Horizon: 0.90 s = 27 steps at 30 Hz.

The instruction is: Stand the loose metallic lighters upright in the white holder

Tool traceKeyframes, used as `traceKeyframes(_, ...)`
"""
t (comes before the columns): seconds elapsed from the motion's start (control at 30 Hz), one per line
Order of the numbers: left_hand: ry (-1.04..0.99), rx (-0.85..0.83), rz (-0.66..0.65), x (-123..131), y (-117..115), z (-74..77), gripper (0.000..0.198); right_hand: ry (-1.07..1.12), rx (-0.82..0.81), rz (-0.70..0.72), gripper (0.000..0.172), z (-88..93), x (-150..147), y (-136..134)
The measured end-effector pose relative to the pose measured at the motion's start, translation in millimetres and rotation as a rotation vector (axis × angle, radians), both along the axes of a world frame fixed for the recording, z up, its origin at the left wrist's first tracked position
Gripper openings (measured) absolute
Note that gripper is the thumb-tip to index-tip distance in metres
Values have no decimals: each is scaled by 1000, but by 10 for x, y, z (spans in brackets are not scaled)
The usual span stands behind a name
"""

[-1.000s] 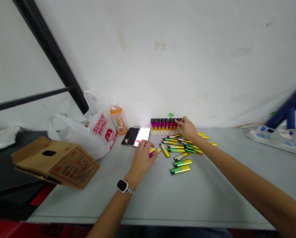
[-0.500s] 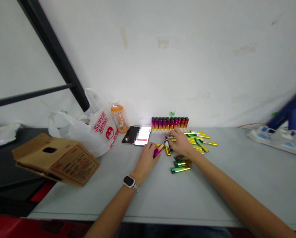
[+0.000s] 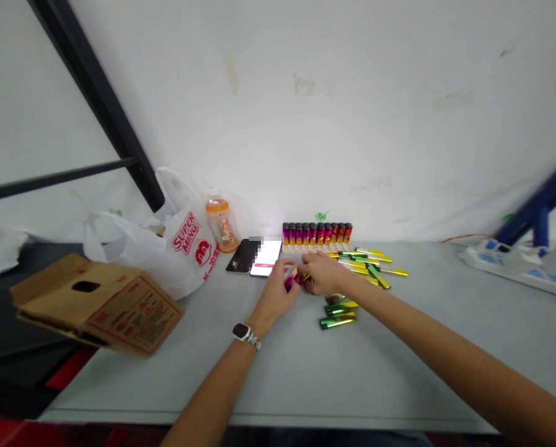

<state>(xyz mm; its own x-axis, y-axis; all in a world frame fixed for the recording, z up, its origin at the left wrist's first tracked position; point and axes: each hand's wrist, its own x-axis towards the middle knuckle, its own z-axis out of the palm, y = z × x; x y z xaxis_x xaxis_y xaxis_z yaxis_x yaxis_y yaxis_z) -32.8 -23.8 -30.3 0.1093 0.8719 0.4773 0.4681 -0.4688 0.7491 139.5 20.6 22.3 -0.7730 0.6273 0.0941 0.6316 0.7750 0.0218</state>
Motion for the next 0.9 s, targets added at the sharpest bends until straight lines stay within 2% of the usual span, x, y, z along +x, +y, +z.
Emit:
traceKeyframes(0.13, -124, -12, 157, -92, -62, 98, 20, 9, -58, 15, 21, 46, 2, 57)
traceKeyframes(0.23, -214, -12, 214, -117, -80, 143, 24, 200, -108, -16, 16, 34, 85, 76)
traceKeyframes(0.4, -276, -10, 49, 79, -35, 204, 28, 645, -285, -138, 12, -115, 228, -12)
traceKeyframes(0.53, -166, 39, -60, 365, 106, 306, 32, 800, -340, -219, 11, -221, 302, -110)
traceKeyframes(0.63, -118, 99, -78, 570, 214, 360, 18, 899, -411, -251, 8, -230, 391, -150)
traceKeyframes(0.7, -153, 116, -70, 685, 250, 366, 18, 999, -508, -239, 11, -215, 474, -170)
traceKeyframes(0.77, -230, 90, -63, 778, 249, 350, 22, 1113, -563, -249, 19, -204, 561, -190)
traceKeyframes(0.9, -390, -33, -95, 885, 182, 295, 26, 1227, -549, -340, 31, -232, 679, -233)
